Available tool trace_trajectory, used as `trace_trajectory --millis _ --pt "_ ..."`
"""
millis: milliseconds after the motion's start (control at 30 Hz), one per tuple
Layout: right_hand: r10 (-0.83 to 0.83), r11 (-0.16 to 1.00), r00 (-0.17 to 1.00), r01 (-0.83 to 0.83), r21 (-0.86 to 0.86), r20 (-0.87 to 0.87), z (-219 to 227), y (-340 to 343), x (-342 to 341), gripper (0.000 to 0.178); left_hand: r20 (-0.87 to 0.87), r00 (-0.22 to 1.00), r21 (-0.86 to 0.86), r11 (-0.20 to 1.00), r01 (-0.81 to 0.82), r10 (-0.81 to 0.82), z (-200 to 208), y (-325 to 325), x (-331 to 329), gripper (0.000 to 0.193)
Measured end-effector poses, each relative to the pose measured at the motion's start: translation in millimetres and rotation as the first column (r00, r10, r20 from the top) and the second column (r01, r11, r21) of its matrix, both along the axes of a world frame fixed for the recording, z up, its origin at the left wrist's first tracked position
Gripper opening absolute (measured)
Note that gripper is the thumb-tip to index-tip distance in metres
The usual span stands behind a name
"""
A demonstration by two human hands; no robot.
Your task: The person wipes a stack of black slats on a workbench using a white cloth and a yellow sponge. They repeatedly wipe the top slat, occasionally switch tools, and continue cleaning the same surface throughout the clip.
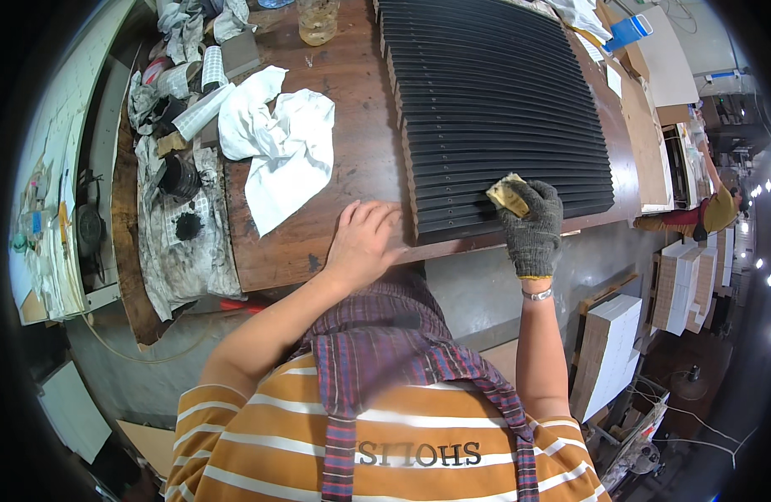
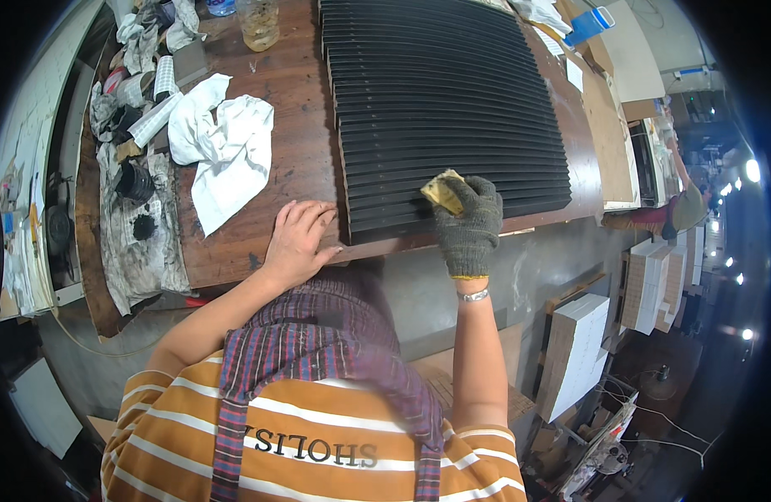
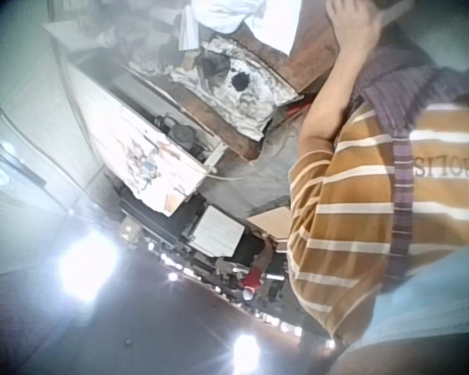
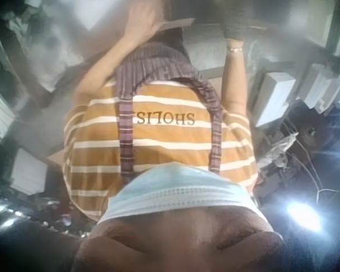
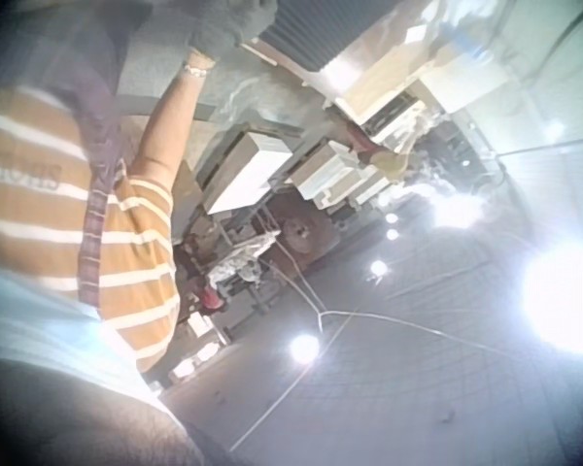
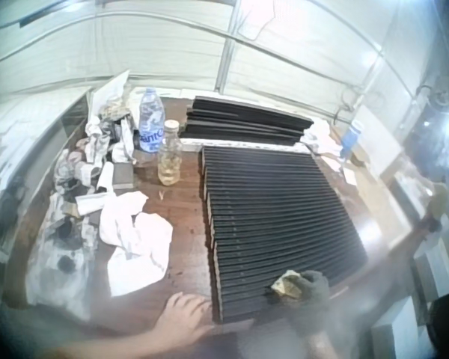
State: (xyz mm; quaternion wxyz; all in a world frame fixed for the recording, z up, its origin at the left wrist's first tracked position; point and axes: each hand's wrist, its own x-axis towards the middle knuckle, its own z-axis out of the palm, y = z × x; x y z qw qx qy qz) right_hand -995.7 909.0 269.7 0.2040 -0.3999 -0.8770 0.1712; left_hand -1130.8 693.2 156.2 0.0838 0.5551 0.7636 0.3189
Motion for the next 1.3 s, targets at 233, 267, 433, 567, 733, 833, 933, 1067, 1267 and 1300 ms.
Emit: trace_trajectory --millis 233,267,433,567,733,833,933,1067,1267,1300 --pt "0.499 0.858 0.866 -0.492 0.149 -0.013 -33 -20 -20 0.035 -0.006 0.999 0.01 0.999 -0.033 0.033 4 1 2 0.061" --pt "0.364 0.908 0.931 -0.363 0.21 0.036 -26 -7 -17 0.034 -0.014 0.999 0.009 1.0 -0.029 0.029 4 1 3 0.061" --pt "0.24 0.929 0.968 -0.252 0.273 0.077 8 15 -7 0.03 -0.014 0.999 0.016 0.999 -0.043 0.043 3 2 2 0.06" --pt "0.541 0.815 0.836 -0.549 0.185 0.095 -34 -27 -25 0.034 -0.02 0.999 0.003 0.999 -0.04 0.04 4 1 -1 0.06" --pt "0.054 0.956 0.961 -0.129 0.264 0.273 -16 54 35 0.034 -0.01 0.999 -0.022 0.999 -0.048 0.047 5 3 2 0.06" --pt "0.074 0.967 0.987 -0.107 0.231 0.145 -2 47 43 0.035 -0.017 0.998 -0.04 0.997 -0.062 0.061 5 7 8 0.066" --pt "0.46 0.872 0.888 -0.449 0.194 -0.015 -23 -19 17 0.043 -0.029 0.995 -0.055 0.994 -0.092 0.091 4 13 13 0.069" --pt "0.379 0.912 0.919 -0.391 0.124 0.112 -18 -18 26 0.044 -0.04 0.994 -0.089 0.99 -0.107 0.103 4 19 14 0.071" --pt "0.456 0.862 0.89 -0.445 0.244 0.012 -4 -22 31 0.047 -0.073 0.992 -0.076 0.991 -0.107 0.102 3 18 14 0.073" --pt "0.529 0.838 0.848 -0.528 0.137 0.034 -15 -41 24 0.046 -0.072 0.992 -0.068 0.992 -0.109 0.104 3 18 14 0.074"
